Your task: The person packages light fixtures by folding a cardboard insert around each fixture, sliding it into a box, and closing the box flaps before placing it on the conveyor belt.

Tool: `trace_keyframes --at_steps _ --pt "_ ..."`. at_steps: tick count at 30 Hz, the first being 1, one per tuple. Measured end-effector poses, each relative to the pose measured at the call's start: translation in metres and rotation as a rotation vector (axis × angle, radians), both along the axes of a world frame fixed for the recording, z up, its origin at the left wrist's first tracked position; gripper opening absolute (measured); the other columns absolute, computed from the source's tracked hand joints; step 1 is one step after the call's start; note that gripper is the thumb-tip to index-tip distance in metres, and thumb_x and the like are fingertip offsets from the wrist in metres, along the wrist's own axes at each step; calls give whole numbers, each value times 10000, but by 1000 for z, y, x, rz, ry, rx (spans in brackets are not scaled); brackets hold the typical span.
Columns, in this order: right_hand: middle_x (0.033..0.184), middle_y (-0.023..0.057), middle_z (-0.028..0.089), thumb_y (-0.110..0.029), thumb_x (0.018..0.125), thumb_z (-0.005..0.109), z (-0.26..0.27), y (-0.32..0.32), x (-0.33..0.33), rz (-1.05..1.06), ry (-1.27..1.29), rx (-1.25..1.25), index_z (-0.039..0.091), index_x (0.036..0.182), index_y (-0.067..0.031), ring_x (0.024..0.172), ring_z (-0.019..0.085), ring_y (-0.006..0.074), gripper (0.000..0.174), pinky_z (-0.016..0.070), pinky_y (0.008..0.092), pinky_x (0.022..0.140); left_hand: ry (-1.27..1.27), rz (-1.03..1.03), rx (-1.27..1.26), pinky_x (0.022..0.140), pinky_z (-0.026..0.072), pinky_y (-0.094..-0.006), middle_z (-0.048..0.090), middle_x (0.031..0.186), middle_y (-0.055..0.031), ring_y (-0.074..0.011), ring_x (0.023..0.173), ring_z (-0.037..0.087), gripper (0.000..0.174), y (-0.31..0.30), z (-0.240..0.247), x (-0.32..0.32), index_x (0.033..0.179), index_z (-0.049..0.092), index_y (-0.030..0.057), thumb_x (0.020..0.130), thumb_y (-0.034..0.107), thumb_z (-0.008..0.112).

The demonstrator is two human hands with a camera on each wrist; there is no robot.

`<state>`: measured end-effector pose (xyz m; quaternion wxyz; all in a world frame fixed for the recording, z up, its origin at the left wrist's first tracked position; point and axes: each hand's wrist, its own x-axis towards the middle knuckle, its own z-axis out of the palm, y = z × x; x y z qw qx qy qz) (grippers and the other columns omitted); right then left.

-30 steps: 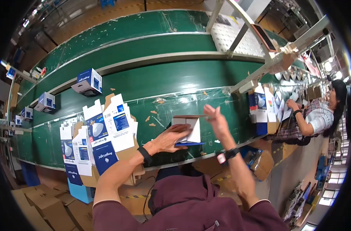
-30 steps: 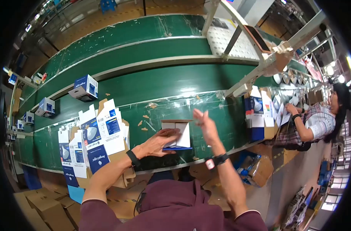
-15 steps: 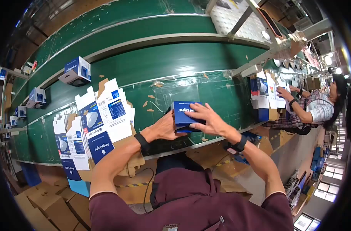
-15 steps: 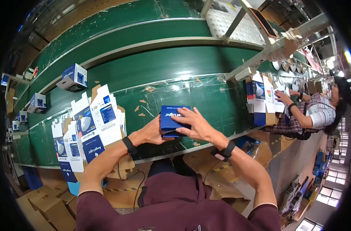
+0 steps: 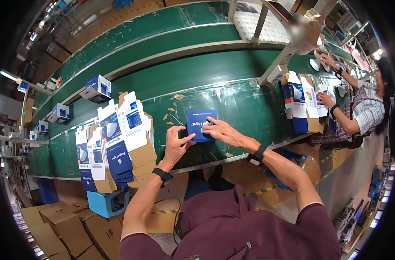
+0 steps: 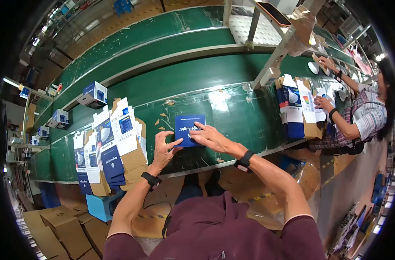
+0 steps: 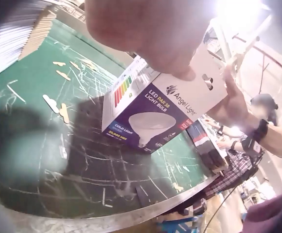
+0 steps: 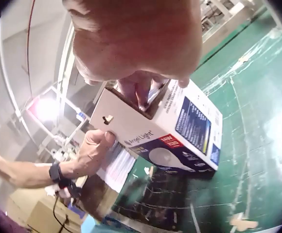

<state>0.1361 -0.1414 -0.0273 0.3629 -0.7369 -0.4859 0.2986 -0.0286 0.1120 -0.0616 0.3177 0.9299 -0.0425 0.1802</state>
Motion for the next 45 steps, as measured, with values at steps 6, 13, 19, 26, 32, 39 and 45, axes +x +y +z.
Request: trace_keyframes --at_steps 6,13,19,26,32,39,45 --pt "1587 76 525 -379 962 762 -62 -4 -35 -303 -143 282 814 1200 -214 1527 340 411 294 269 546 1251 220 25 -613 1044 511 -373 618 1484 -175 -245 1221 654 337 -7 -12 5 1263 776 74 956 214 798" --pt "1328 115 595 -190 903 830 -73 46 -62 -1088 437 453 508 1512 -25 1324 534 213 708 544 357 991 214 618 -903 959 541 -350 714 1290 -180 -226 1076 689 720 -60 -11 27 1607 388 -23 988 105 735" --pt "1527 89 531 -274 961 771 -126 65 -44 -889 442 516 358 1642 -41 1165 587 166 830 534 335 934 404 520 341 1145 263 -749 279 1683 -285 -576 1498 252 765 -88 8 87 1581 470 117 1002 608 565" --pt "1394 83 618 -474 1136 431 -121 58 -38 -893 1446 754 456 1588 -71 1178 595 194 606 474 375 1017 457 490 459 1144 289 -703 194 1719 -260 -587 1469 283 1066 -70 14 127 1656 340 186 816 729 706" --pt "1414 167 593 -387 1121 495 -124 40 -58 -824 20 141 499 1521 -10 1261 558 337 550 428 453 1093 432 561 564 1092 388 -646 192 1735 -198 -523 1389 412 1004 -4 35 196 1654 349 274 774 531 757" --pt "1503 119 529 -331 1026 641 -125 0 -110 -733 -439 -135 517 1518 -52 1376 490 296 580 394 445 1129 574 848 656 995 476 -658 224 1729 -178 -498 1327 510 869 221 -40 279 1664 294 318 918 573 660" --pt "1537 100 523 -356 1000 662 -119 2 -104 -678 -457 -216 495 1546 -61 1394 485 274 642 373 434 1159 601 878 616 1081 421 -680 263 1729 -149 -515 1455 398 844 247 -26 293 1655 314 233 946 591 598"
